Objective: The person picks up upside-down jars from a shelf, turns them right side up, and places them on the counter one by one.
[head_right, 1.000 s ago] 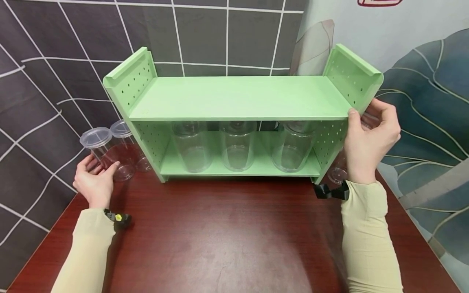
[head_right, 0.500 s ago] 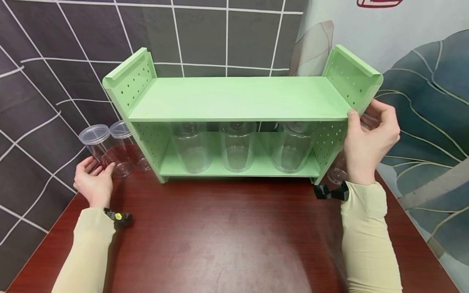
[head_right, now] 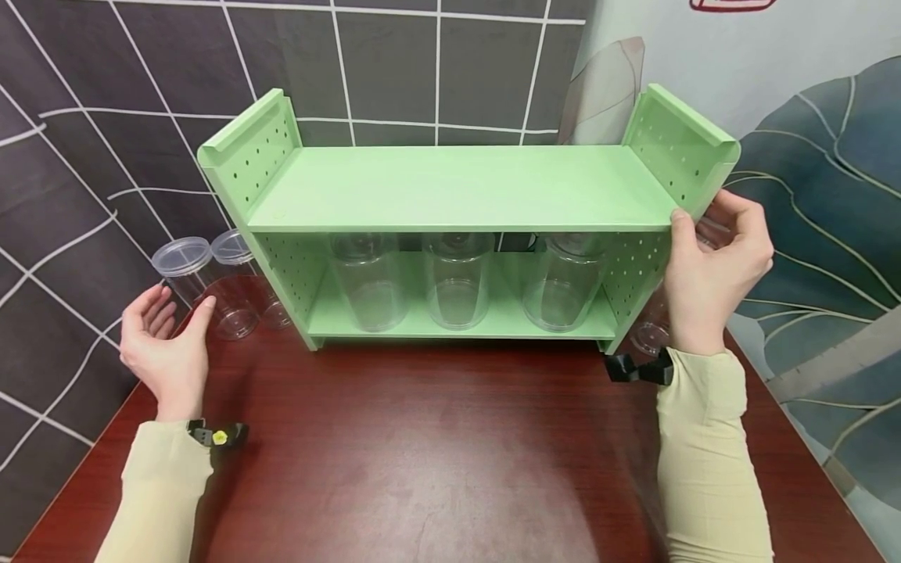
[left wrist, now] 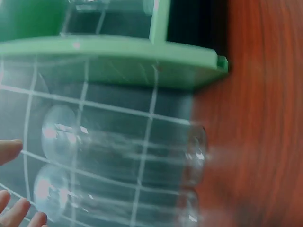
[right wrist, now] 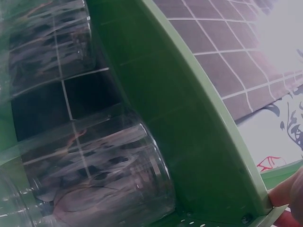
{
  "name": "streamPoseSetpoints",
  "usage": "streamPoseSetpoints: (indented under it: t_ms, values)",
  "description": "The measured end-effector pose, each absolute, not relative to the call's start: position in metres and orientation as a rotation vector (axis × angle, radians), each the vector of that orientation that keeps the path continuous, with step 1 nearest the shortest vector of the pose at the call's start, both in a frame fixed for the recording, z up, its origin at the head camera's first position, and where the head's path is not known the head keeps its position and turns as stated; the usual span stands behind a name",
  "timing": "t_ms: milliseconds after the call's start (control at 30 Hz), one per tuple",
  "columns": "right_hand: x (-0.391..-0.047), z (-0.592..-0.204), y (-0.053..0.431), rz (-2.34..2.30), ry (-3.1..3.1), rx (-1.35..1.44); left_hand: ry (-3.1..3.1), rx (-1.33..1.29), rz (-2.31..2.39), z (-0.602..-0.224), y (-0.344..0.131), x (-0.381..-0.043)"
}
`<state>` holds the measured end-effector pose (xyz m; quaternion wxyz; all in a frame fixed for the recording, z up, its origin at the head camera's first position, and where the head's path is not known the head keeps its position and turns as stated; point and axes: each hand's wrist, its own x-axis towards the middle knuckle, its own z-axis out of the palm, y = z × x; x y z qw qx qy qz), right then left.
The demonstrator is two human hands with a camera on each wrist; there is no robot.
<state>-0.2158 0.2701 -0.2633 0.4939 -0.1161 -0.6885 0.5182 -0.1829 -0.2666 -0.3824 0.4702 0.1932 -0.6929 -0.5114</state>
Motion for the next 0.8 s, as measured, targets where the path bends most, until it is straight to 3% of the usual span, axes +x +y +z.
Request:
streamPoseSetpoints:
  t_ms: [333,800]
  values:
    - [-0.216,-0.263,0.271,1.288,-1.667,-0.283,-1.69,0.244,-1.296,-0.344,-0.217,-0.154]
    - [-0.226,-0.273,0.285,1.328,-1.657,-0.272,-1.906,0.02,-1.35,-0.357,-0.186,-0.144]
